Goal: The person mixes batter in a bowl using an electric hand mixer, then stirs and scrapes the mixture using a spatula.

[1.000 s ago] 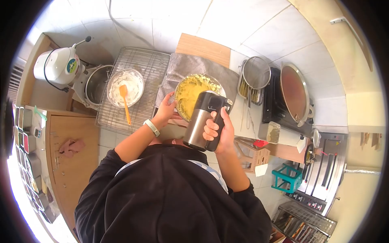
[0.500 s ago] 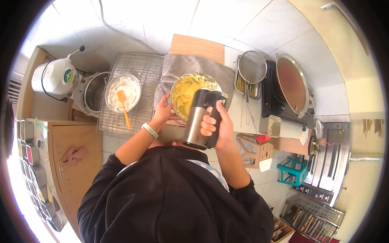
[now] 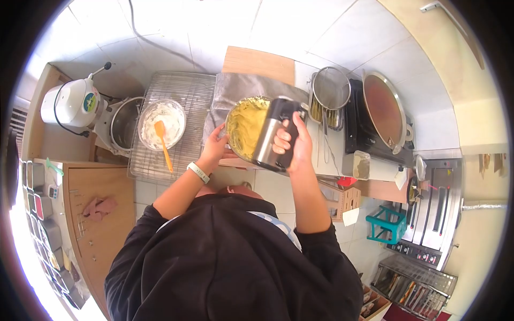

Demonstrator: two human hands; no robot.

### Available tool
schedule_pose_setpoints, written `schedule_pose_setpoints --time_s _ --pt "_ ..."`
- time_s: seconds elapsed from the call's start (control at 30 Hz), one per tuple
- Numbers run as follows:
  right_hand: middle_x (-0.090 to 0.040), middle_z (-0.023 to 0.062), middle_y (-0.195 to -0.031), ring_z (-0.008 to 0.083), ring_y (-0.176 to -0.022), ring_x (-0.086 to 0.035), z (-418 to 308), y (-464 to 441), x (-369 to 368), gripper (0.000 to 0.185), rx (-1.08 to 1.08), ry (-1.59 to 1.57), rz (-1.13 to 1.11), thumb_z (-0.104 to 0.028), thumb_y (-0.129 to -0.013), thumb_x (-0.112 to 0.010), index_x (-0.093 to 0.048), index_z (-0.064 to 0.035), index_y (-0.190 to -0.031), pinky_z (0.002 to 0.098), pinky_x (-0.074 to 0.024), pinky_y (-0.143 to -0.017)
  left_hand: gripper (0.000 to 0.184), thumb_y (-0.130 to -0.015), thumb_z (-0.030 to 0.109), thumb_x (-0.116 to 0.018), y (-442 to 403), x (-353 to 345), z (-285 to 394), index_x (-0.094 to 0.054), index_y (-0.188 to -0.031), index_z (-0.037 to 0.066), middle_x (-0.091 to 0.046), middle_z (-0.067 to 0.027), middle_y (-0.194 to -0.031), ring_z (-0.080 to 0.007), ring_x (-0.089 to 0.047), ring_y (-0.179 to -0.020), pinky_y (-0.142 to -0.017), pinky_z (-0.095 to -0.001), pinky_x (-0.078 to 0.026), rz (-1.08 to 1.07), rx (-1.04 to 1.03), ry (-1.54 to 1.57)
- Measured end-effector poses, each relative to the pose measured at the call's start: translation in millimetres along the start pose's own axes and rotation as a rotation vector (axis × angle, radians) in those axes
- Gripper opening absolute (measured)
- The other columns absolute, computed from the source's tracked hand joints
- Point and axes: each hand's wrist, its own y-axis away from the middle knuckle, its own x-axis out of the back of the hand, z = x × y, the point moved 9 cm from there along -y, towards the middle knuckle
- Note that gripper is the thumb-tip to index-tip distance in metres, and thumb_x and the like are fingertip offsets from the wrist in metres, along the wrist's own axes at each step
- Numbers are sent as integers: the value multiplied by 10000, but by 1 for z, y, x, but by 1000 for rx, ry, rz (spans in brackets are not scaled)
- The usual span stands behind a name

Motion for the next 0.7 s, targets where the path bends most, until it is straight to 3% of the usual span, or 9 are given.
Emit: schedule_pose_setpoints --time_s 0.07,0.2,0.3,0.43,0.7 --pt "-415 -24 -531 83 -399 -356 11 -12 -10 331 -52 -86 -60 -421 -923 -455 -538 -119 -815 236 -323 -381 490 -936 88 -413 0 -2 1 -235 -1392 110 -565 -175 -1064 -310 -662 -731 -576 -367 -591 -20 8 -1" --pt "-384 -24 -537 83 -395 -328 32 1 -21 337 -145 -108 -162 -429 -934 -422 -517 -114 -861 240 -310 -373 504 -932 95 -428 0 0 1 -230 -1396 108 -569 -170 -1060 -296 -664 -714 -568 -347 -587 0 -3 -29" --pt "-375 -26 -539 78 -383 -310 31 31 -10 336 -247 -118 -104 -417 -941 -410 -509 -106 -866 233 -287 -349 496 -928 100 -434 -1 2 -1 -257 -1391 121 -577 -135 -934 -248 -655 -653 -534 -334 -580 12 -13 12" --pt "-421 -13 -539 78 -384 -350 21 51 1 343 -299 105 33 -411 -944 -408 -514 -97 -858 231 -304 -345 495 -933 102 -430 0 1 1 -251 -1394 117 -577 -133 -946 -242 -655 -668 -536 -330 -578 -15 -21 43" --pt "-418 -20 -544 77 -386 -343 30 36 -12 347 -286 -154 -63 -413 -940 -416 -526 -93 -863 221 -307 -344 483 -938 106 -425 2 1 3 -253 -1389 110 -581 -142 -991 -245 -656 -673 -535 -334 -577 -6 -21 32"
